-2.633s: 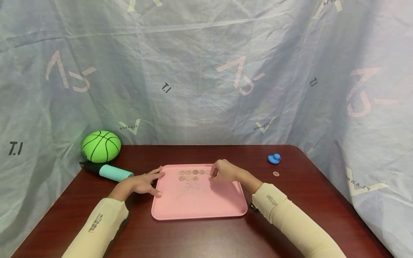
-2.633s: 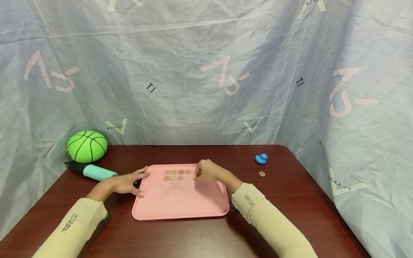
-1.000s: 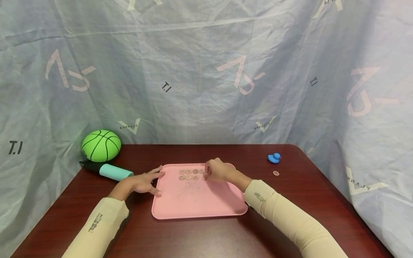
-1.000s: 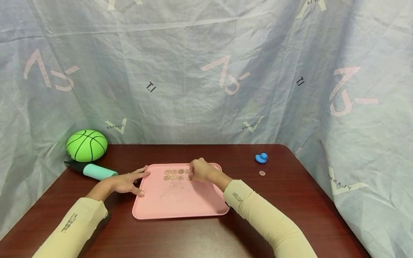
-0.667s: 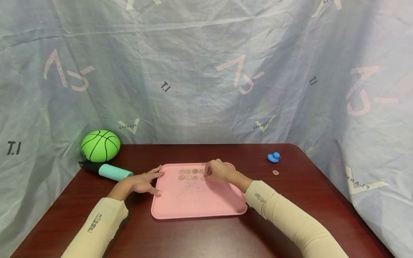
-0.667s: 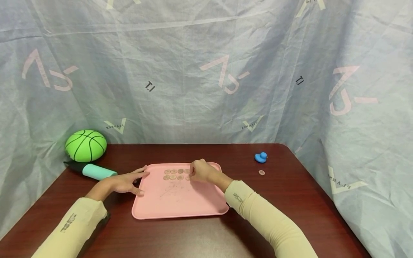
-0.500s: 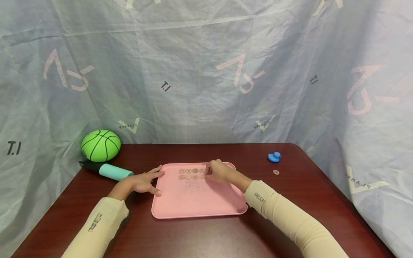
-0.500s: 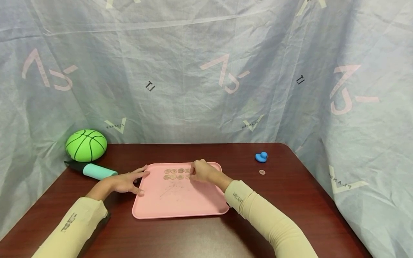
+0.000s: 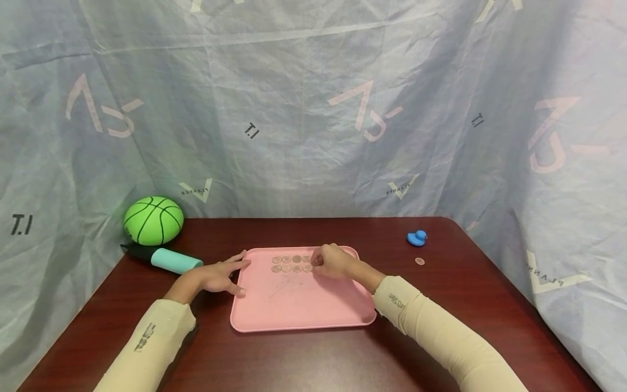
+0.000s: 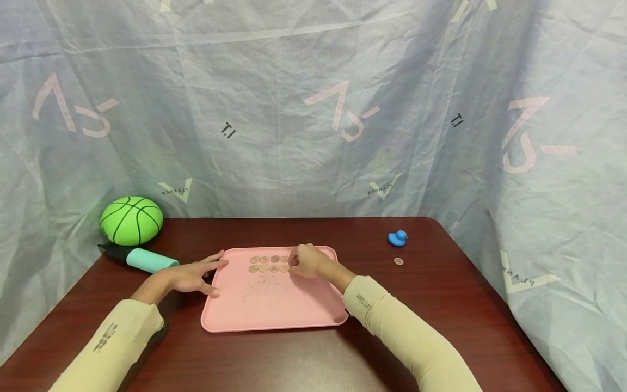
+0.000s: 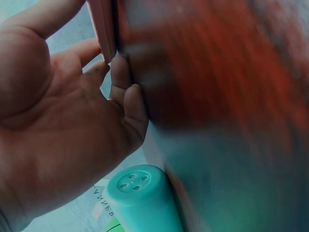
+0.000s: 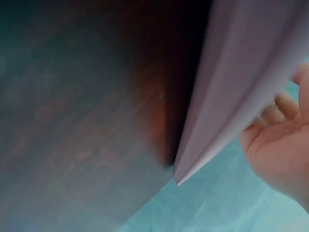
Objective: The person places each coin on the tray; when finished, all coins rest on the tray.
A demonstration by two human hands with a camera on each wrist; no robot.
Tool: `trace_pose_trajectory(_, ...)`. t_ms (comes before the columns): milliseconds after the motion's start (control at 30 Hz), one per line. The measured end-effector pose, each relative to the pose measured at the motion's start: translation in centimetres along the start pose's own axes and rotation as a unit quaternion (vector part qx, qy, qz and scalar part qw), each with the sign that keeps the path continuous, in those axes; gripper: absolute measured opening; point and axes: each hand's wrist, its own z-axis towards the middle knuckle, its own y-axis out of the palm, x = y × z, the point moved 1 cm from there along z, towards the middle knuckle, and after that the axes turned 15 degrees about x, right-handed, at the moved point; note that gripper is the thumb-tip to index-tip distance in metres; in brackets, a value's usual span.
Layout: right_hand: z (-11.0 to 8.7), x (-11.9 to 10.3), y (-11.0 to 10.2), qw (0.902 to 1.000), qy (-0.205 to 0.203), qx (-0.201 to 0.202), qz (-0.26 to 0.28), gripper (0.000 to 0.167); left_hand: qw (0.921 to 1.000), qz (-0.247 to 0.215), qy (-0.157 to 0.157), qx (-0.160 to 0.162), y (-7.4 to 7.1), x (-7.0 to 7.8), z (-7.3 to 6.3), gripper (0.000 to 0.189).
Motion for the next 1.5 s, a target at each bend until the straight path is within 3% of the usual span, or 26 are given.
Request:
trace_pose_trajectory(133,-0.6,0.6,-1.2,0.9992,0.024,0.028,-0.014,0.010,1.0000,-0.005,0.005,-0.001,0.2,0.2,-0.1,0.093)
trace_pose_trajectory(400,-3.3,3.2,-5.2,0.9949,0.036,0.089,0.030,0.015,1.0000,0.004,0.005,0.000,0.3,0.5,0.1,0.092)
trace_pose_trajectory(767,-9.7,11.2,-10.1,0.9854,0.113,0.127,0.013,0.018,0.9999,0.003,0.010,-0.008,-0.1,0.5,-0.1,0.093)
trace_pose_trajectory(900,-11.9,13.9,-11.9,0.9812,0.151,0.120,-0.010,0.018,0.9997,0.001,0.022,-0.007,-0.3,0.6,0.0,0.094)
trace_pose_trajectory(1067,-13.5,16.4,-13.3,0.9758,0.209,0.062,0.002,0.025,0.9998,0.008,0.019,-0.004,-0.5,0.4,-0.1,0.095)
trace_pose_trajectory(1267,-13.8,17.8,-13.8,0.9702,0.238,0.044,-0.012,0.036,0.9999,0.003,0.015,-0.003,-0.5,0.2,-0.3,0.096)
trace_pose_trajectory(1500,-13.3,18.4,-13.7,0.9668,0.252,0.044,-0.004,0.031,0.9999,-0.003,0.015,-0.004,-0.1,0.1,-0.1,0.096)
